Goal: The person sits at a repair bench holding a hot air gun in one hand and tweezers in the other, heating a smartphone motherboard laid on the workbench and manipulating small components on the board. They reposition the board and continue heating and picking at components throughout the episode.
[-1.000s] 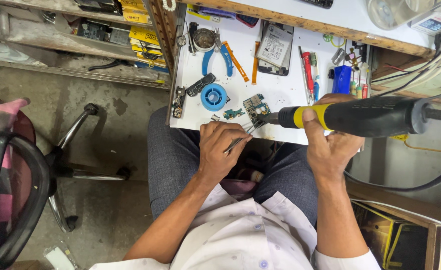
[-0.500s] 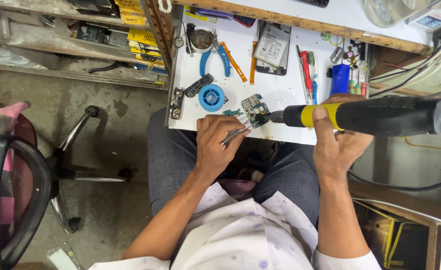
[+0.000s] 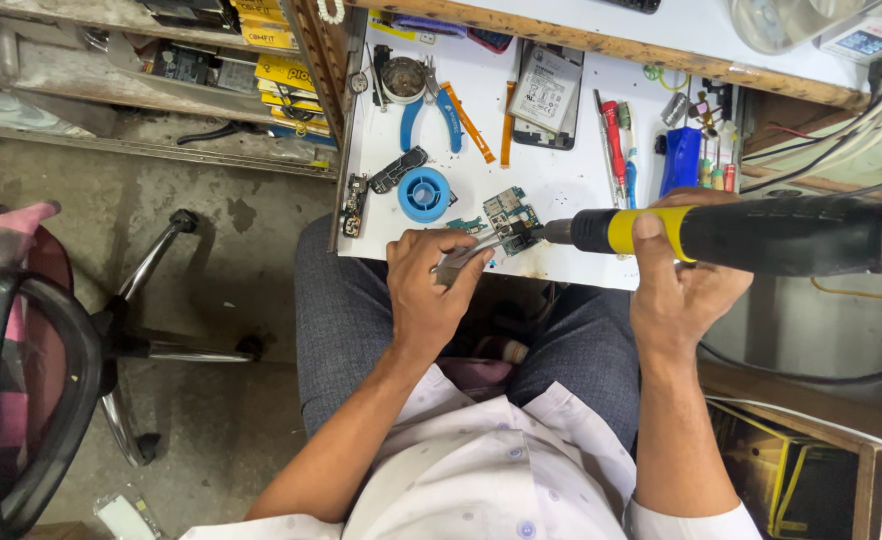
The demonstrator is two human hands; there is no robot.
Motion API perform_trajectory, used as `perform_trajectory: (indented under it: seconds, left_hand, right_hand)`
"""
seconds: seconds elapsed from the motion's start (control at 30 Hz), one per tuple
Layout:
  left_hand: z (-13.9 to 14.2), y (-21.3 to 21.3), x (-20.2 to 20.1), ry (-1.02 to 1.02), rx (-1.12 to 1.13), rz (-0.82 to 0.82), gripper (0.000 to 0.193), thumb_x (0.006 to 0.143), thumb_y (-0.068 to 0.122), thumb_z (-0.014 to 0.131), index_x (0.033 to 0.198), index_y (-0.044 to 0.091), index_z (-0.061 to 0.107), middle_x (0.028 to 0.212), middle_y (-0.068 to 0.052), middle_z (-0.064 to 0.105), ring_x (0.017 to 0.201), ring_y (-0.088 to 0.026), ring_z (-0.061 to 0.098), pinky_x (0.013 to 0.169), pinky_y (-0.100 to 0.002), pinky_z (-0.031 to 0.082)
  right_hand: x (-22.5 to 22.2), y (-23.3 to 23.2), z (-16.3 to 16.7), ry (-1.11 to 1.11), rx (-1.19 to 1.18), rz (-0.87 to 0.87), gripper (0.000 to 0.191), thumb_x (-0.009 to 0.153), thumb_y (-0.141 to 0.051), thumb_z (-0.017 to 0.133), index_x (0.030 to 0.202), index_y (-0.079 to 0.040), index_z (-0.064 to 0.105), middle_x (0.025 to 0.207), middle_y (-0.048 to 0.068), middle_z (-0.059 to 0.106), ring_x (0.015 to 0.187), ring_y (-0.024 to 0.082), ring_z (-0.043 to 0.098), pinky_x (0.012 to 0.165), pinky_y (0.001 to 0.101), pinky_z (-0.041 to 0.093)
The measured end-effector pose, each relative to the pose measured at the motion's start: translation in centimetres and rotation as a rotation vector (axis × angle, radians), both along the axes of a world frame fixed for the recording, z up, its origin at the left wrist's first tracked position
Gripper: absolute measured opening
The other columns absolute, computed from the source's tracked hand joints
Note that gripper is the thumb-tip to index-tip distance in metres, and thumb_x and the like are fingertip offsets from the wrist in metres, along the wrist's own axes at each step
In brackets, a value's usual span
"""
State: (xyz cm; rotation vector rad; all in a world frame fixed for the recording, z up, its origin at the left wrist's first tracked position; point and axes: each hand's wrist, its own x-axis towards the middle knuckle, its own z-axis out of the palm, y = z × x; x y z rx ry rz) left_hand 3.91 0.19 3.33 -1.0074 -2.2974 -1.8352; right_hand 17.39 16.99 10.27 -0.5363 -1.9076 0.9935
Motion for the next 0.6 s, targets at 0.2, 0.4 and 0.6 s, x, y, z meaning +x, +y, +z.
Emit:
perform_trajectory:
  seconds: [0.2,0.4,0.6]
  left_hand:
    - [0.04,0.25,0.11,0.012,-0.017,0.020,0.021,0.083,0.013,0.088,0.096,0.011,0.071,0.094,0.001,0.074,0.089,-0.017,0.062,0.084,-0.035,0.038]
    - [-0.17,0.42,0.00,0.066,-0.007,-0.001,0.019,0.085,0.011,0.086,0.096,0.011,0.070,0.098,0.001,0.075,0.092,-0.017,0.062,0.086,-0.035,0.038]
    - [-0.15,0.56,-0.08,0.013,-0.005,0.000,0.018,0.085,0.011,0.086,0.093,0.012,0.070,0.095,0.001,0.075,0.088,-0.016,0.062,0.084,-0.035,0.038]
  right_hand:
    - [0.09,0.09,-0.01,0.024,-0.025,0.003,0.016,0.108,-0.005,0.073,0.110,0.004,0.060,0.109,0.010,0.062,0.096,0.015,0.058,0.091,0.0281,0.048]
    - [0.16,0.06,0.08,0.017,-0.028,-0.005,0.015,0.107,-0.004,0.072,0.110,0.004,0.060,0.109,0.011,0.062,0.095,0.015,0.058,0.090,0.0281,0.048]
    - [-0.20,-0.26,0.70,0.081,-0.037,-0.015,0.019,0.107,-0.008,0.073,0.114,0.003,0.059,0.109,0.011,0.062,0.095,0.016,0.059,0.092,0.0298,0.049]
